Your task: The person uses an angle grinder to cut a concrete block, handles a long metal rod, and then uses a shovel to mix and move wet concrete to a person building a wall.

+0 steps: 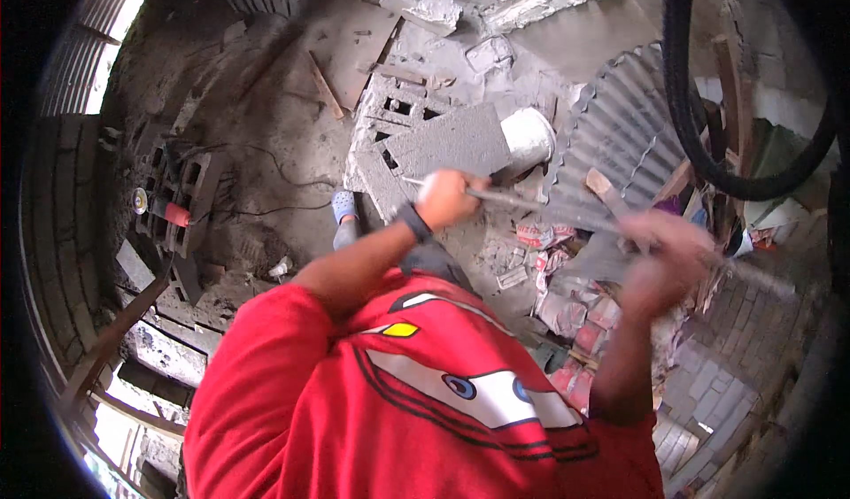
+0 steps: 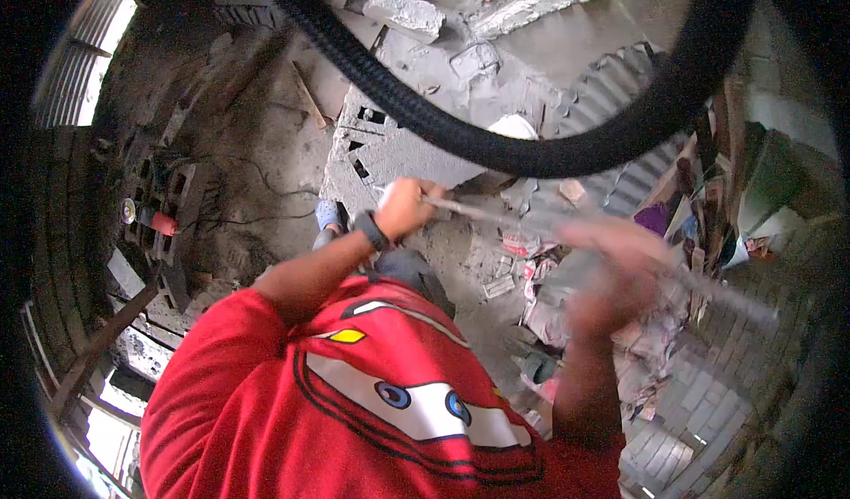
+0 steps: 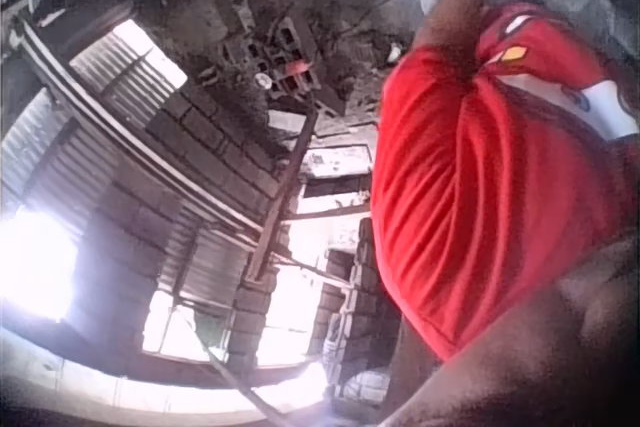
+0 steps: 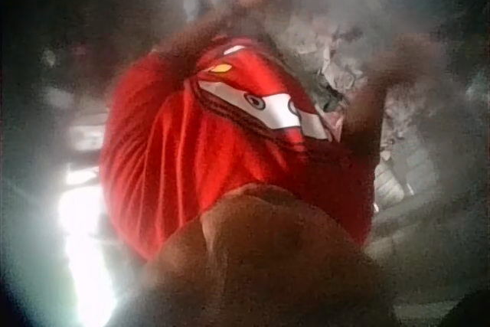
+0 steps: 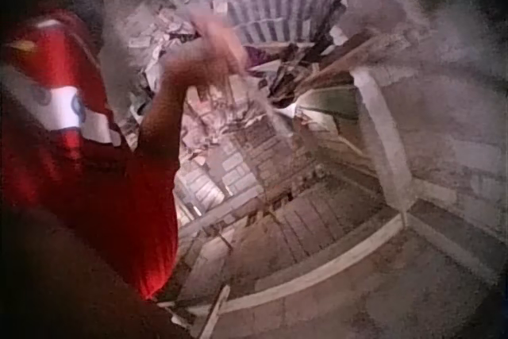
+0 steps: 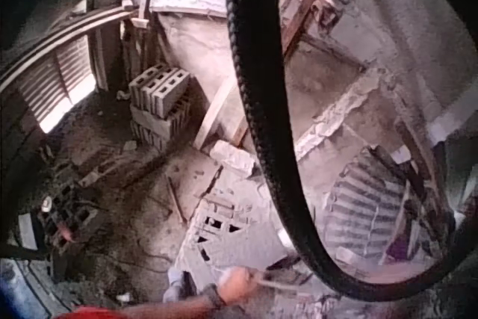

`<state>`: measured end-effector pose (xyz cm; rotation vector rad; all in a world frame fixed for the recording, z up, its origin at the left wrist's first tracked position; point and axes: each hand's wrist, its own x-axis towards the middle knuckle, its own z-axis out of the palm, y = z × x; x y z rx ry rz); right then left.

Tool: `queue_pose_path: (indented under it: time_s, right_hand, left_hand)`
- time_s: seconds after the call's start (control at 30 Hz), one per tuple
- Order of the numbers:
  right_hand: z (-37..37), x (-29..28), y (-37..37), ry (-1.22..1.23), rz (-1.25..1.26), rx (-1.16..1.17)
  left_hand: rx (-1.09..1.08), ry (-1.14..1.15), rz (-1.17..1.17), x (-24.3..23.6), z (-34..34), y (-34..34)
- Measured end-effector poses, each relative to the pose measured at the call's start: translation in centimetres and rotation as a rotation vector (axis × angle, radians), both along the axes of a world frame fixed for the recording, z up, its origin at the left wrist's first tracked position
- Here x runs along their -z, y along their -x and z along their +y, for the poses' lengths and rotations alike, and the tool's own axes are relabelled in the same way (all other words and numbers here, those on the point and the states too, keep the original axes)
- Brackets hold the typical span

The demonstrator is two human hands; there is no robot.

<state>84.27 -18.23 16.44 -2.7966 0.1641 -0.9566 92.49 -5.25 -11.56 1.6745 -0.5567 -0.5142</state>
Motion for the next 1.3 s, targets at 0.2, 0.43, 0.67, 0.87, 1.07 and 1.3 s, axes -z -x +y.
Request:
queue_pose_path:
  time_s: [0.2,0.43,0.67,0.87,1.07,1.3]
  right_hand:
    - [-1.1,-4.6,0.6,-0.309,-0.048,-0.074]
    - [-1.4,-4.1,1.7,0.061,0.009,-0.049]
    - [-0.7,-0.1,1.6,-0.215,0.15,-0.012]
    - [-2.6,-9.1,2.5,-0.616,-0.183,-0.364]
    - [-0.4,2.3,2.1,-0.109,0.043,0.181]
    - [-1.7,-8.4,2.7,-0.098,-0.118,-0.03]
  left_hand:
    - [0.017,0.005,-0.079,-2.6,-1.2,1.6]
    - [-0.102,0.155,-0.12,-5.0,-1.2,0.8]
    - [-0.081,-0.043,-0.025,1.8,-1.0,1.2]
    - [0.038,0.257,-0.135,-9.3,-1.7,1.2]
    - [0.058,-0.034,0.021,1.2,-1.4,0.7]
    - [0.08,0.076,-0.092,-9.2,-2.0,0.7]
